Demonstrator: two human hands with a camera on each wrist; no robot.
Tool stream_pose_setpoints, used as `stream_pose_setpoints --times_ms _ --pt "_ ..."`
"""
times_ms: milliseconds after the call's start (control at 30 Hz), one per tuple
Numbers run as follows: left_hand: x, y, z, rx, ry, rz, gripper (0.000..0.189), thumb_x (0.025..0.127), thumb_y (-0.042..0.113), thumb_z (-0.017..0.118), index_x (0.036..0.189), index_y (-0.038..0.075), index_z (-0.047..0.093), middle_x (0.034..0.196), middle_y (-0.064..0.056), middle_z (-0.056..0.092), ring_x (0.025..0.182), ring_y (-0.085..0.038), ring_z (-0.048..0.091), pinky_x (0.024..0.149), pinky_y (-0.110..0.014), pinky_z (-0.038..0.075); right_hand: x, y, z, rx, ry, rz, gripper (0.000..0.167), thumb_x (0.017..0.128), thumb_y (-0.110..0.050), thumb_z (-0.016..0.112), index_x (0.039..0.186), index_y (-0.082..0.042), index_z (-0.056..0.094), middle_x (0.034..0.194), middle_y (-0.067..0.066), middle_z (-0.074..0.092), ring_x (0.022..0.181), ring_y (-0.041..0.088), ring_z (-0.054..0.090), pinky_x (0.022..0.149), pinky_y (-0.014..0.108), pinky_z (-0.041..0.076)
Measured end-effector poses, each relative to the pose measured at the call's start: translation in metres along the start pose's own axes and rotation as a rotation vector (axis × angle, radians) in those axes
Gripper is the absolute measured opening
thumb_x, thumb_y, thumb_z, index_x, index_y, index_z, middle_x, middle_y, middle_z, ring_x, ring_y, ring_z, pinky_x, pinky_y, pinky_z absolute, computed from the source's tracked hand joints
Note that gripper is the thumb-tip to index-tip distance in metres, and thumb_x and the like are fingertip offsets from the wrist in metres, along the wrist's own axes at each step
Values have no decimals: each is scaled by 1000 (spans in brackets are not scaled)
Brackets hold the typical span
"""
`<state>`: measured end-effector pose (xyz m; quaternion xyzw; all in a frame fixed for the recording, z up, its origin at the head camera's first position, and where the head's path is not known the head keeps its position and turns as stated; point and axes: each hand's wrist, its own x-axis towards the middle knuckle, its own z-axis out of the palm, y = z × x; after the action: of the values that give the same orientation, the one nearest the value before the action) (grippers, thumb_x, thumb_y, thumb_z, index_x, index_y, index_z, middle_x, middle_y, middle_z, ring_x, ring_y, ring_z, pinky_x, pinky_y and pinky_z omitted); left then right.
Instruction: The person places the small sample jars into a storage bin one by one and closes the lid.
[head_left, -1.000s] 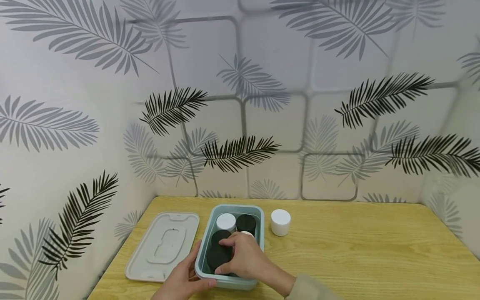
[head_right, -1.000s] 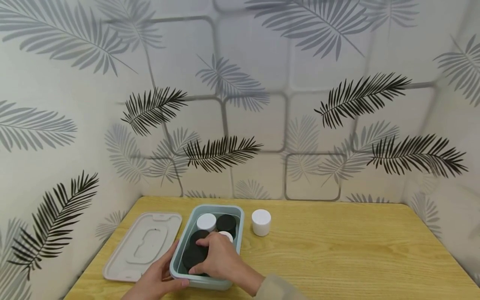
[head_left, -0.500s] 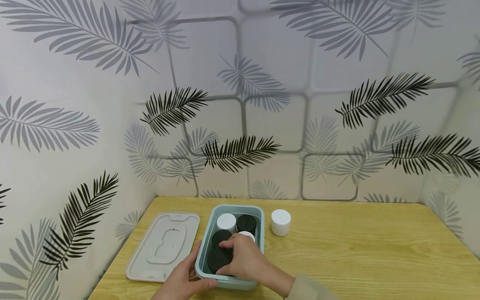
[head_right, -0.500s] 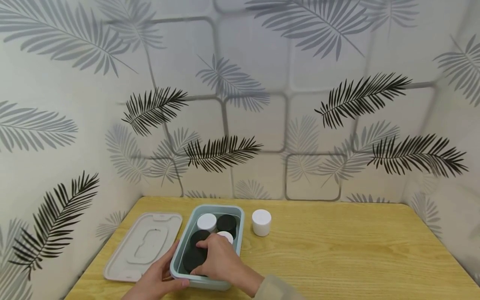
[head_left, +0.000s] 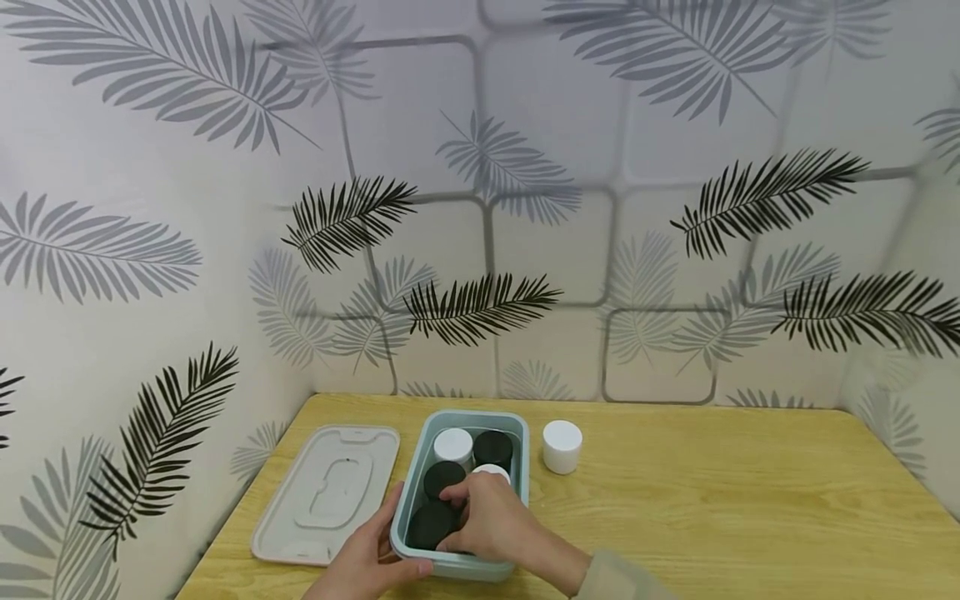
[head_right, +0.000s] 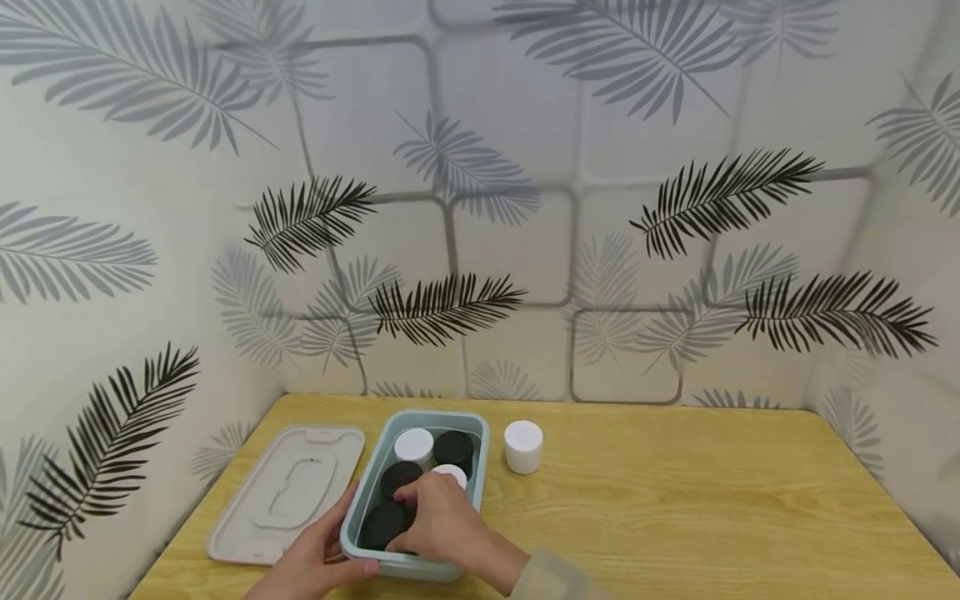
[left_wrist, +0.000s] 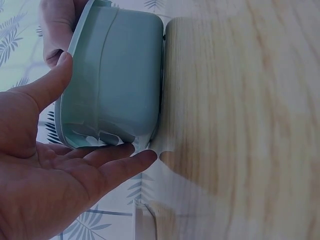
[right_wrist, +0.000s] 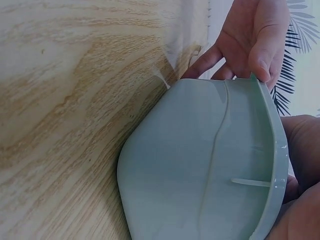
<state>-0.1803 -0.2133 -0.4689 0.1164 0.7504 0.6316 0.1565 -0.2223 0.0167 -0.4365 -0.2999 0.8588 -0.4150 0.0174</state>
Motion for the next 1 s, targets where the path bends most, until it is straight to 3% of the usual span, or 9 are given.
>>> stream_pose_setpoints --times_ms 300,533,800,1000 --pt "8 -22 -10 97 -19 45 113 97 26 81 166 -5 -3 167 -35 16 140 -31 52 102 -34 54 -2 -1 -3 55 -8 36 51 65 -8 101 109 4 79 82 -2 69 67 2 67 65 19 55" --pt "2 -4 -2 48 4 -2 114 95 25 83 166 -4 -1 167 -36 16 142 -41 48 104 -41 53 -1 -4 -6 43 -30 52 50 66 -8 101 110 4 79 82 -2 70 69 3 67 67 21 55" --pt "-1 1 2 54 33 3 111 95 20 83 166 -4 1 167 -35 19 141 -45 48 104 -41 53 -2 -4 -7 -19 -24 35 49 65 -8 102 107 4 80 79 -3 67 70 2 62 68 20 53" --pt "-1 1 2 20 14 5 111 96 17 81 166 -4 -2 167 -34 20 140 -43 50 104 -44 53 -3 -3 -30 83 -49 45 47 70 -11 99 112 2 79 82 -1 70 72 8 65 67 24 55"
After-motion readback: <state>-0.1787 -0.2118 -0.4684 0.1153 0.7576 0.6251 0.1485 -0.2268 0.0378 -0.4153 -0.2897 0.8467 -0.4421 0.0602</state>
